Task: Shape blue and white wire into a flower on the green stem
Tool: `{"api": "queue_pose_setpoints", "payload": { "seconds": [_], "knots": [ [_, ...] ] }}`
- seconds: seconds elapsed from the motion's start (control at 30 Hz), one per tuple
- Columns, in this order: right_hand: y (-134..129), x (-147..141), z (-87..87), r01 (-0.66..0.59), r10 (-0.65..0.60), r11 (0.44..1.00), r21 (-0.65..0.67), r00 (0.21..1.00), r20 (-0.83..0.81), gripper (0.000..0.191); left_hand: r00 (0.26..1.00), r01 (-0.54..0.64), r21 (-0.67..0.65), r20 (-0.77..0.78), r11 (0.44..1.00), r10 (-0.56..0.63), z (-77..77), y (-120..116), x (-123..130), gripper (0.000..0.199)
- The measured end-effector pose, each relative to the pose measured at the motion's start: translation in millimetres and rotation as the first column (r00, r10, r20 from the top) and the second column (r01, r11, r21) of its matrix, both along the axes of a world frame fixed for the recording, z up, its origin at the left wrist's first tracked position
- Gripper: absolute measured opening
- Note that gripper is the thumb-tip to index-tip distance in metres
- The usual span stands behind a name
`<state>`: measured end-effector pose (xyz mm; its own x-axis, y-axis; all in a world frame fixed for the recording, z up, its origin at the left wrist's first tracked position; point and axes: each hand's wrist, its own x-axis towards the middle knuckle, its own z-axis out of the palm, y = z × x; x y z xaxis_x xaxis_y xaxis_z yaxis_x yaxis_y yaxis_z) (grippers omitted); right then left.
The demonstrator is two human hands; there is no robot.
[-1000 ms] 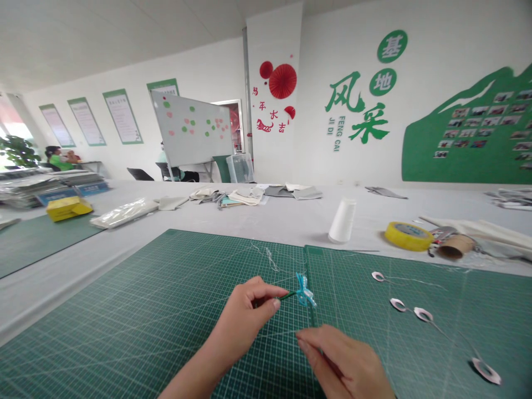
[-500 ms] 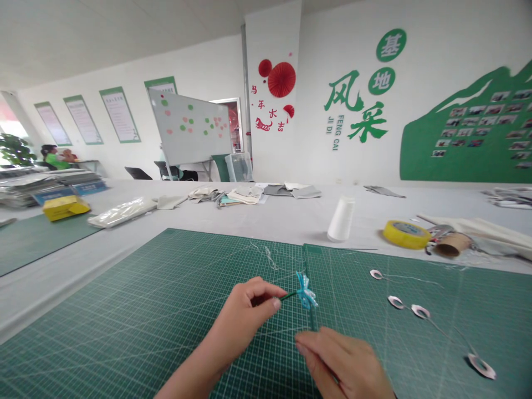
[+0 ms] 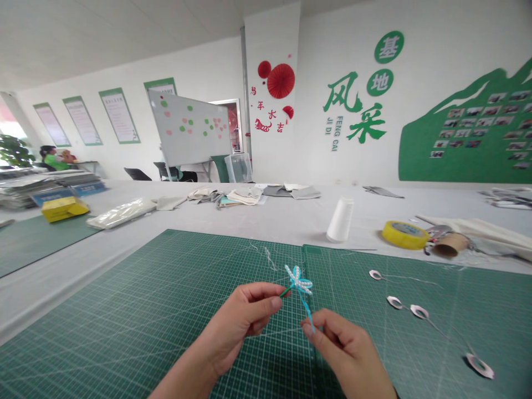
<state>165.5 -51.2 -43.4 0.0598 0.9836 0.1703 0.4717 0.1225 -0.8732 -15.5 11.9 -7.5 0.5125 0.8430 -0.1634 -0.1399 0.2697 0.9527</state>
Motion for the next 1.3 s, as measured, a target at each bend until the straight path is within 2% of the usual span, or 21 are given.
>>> {"api": "queue_pose_setpoints", "payload": {
  "seconds": [0.2, 0.43, 0.6, 0.77, 1.0, 1.3],
  "knots": [
    [2, 2, -0.9, -0.032, 0.029, 0.998, -0.049, 0.998, -0.052, 0.031, 0.997, 0.065, -0.024, 0.049, 0.998, -0.064, 0.7, -2, 2, 0.015],
    [7, 7, -6.1, -0.061, 0.053, 0.992, -0.111, 0.996, -0.067, 0.028, 0.991, 0.113, 0.01, 0.076, 0.994, -0.114, 2.3, -2, 3, 0.012],
    [9, 12, 1.8, -0.099, 0.08, 0.986, -0.138, 0.987, -0.137, 0.026, 0.994, 0.087, 0.008, 0.07, 0.996, -0.087, 3.6, -3, 2, 0.011],
    [11, 24, 9.0, -0.184, 0.126, 0.967, -0.174, 0.946, -0.298, 0.029, 0.989, 0.082, -0.015, 0.127, 0.997, -0.08, 1.2, -3, 2, 0.012],
    [10, 32, 11.8, -0.255, 0.086, 0.919, -0.302, 0.876, -0.475, 0.037, 0.986, 0.072, -0.031, 0.155, 0.997, -0.066, 2.0, -3, 3, 0.011],
    [10, 28, 11.6, -0.286, 0.083, 0.899, -0.332, 0.856, -0.511, 0.039, 0.992, 0.021, -0.005, 0.129, 1.0, -0.02, 1.5, -1, 4, 0.017]
  ]
}}
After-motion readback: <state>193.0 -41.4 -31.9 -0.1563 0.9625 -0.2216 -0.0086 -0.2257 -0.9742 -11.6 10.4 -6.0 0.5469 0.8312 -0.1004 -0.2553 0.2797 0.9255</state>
